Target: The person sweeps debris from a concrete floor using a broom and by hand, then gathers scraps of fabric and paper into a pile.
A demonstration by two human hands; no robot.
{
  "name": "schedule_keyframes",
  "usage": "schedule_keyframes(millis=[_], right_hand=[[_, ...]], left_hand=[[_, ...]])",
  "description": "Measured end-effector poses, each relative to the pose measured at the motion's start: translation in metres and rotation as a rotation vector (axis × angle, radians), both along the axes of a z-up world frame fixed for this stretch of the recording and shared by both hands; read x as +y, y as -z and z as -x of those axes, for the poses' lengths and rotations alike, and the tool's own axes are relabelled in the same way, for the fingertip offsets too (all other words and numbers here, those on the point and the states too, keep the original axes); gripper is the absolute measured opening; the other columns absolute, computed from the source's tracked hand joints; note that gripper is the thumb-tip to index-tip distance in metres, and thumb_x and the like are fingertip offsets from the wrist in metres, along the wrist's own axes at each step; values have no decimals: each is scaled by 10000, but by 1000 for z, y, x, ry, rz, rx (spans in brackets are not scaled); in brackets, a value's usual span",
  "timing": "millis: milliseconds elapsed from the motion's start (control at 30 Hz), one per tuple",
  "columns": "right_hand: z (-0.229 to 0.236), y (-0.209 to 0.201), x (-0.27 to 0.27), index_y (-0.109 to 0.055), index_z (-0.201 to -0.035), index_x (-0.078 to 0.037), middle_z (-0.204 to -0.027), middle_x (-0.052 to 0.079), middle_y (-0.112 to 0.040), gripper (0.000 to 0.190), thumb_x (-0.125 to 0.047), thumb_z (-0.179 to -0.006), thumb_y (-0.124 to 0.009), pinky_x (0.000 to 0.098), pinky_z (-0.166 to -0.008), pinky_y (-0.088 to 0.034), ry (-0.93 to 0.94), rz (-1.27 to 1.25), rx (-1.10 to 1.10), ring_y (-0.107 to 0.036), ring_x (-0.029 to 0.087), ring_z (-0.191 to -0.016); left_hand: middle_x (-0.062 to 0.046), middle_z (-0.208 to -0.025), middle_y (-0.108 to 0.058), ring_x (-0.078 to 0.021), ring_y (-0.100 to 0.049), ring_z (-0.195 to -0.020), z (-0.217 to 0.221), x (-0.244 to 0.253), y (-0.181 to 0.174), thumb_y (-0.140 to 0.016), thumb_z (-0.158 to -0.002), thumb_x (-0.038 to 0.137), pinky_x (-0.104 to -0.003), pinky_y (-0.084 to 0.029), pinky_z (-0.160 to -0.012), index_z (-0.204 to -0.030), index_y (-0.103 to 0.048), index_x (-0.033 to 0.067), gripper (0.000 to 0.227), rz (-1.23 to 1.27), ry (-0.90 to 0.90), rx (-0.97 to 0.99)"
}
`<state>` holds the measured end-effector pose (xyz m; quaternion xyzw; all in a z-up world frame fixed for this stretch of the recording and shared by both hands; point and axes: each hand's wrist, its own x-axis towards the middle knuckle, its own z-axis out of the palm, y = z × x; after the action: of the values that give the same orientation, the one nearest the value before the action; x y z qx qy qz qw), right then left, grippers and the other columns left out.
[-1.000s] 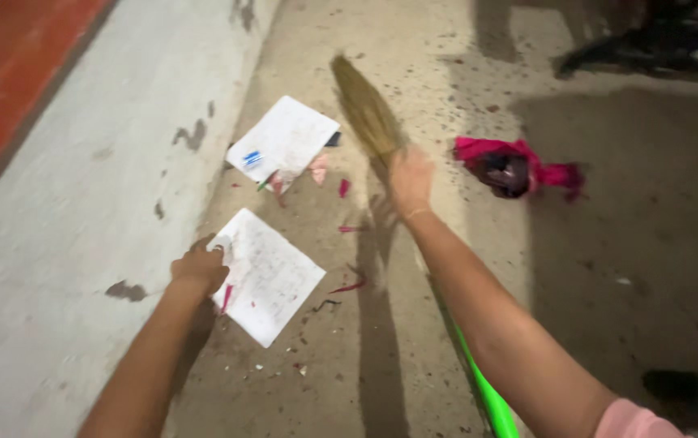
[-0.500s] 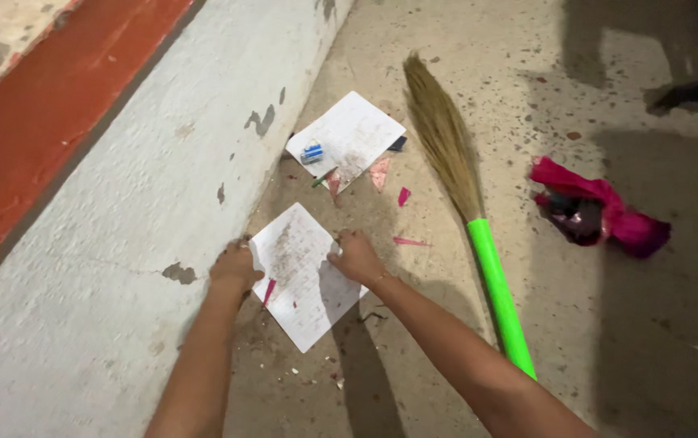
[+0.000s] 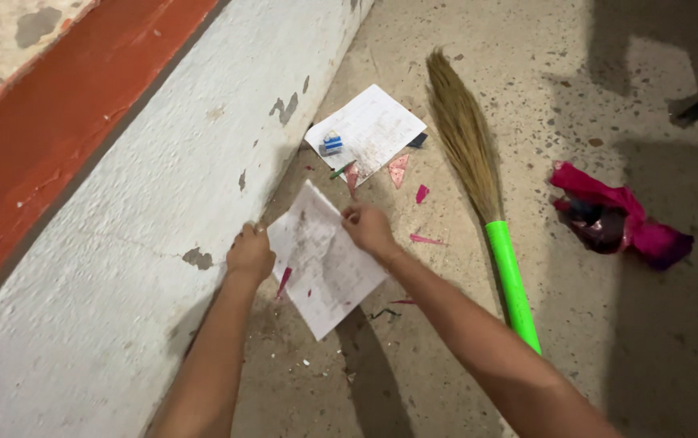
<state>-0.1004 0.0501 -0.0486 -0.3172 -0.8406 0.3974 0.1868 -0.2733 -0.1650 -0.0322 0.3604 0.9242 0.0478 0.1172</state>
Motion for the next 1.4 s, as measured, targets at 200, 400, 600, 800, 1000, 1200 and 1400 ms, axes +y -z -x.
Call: schedule_keyframes(millis=[200,400,600,800,1000,1200,1400], right_hand=[[-22,-123,17,-770,-996,-110,-868,107,-768,164,-195,-867,-712,402,-720,-569,57,-140,9,-739,275,-804],[-49,-193,19,-754,-964,-96,-848,121,-756,122,-174,-887,-701,421,-707,-554,163,-300,83,-725,300,-789],[-71,-190,60,-728,-945,-48,-807,149,-732,101,-141,-925,-694,405,-645,-554,313,-349,368,-718,288,-704],[-123,-136,163,-646,-916,3,-720,119,-669,80,-17,-927,-570,366,-440,-518,875,459,539,-667,237,-536],[-186,-40,226,-610,-950,18,-786,129,-675,127,13,-936,-483,344,-409,-509,1207,672,931,-636,215,-508],[-226,-24,252,-551,-1070,4,-883,144,-632,154,16,-932,-482,356,-418,-520,1427,632,1136,-618,247,-525],[-260,-21,285,-540,-1168,28,-947,195,-677,235,2,-940,-489,363,-433,-540,1458,507,1150,-654,263,-564]], left_hand=[[-166,-1354,-519,-369,-578,-1231,-7,15,-34,-660,-908,205,-506,-533,-957,-1371,-524,60,503,-23,51,61],[-142,-1401,-505,-358,-611,-1165,-26,33,-78,-710,-840,223,-477,-564,-899,-1363,-542,81,567,-42,145,141],[-114,-1310,-557,-333,-622,-1167,-47,64,-89,-729,-837,267,-450,-586,-853,-1329,-572,114,538,-50,261,289],[-42,-1266,-626,-260,-672,-1065,-67,90,-67,-676,-915,246,-405,-597,-758,-1234,-641,176,329,-137,452,617],[-89,-1183,-635,-278,-672,-1043,-129,161,-103,-664,-851,286,-419,-597,-723,-1279,-629,149,451,-148,541,504],[-205,-1248,-613,-410,-631,-1139,-195,215,-114,-645,-859,301,-557,-545,-818,-1325,-582,88,516,-407,640,93],[-249,-1295,-614,-446,-630,-1131,-209,219,-79,-656,-875,350,-577,-529,-907,-1449,-540,72,648,-246,641,-9]])
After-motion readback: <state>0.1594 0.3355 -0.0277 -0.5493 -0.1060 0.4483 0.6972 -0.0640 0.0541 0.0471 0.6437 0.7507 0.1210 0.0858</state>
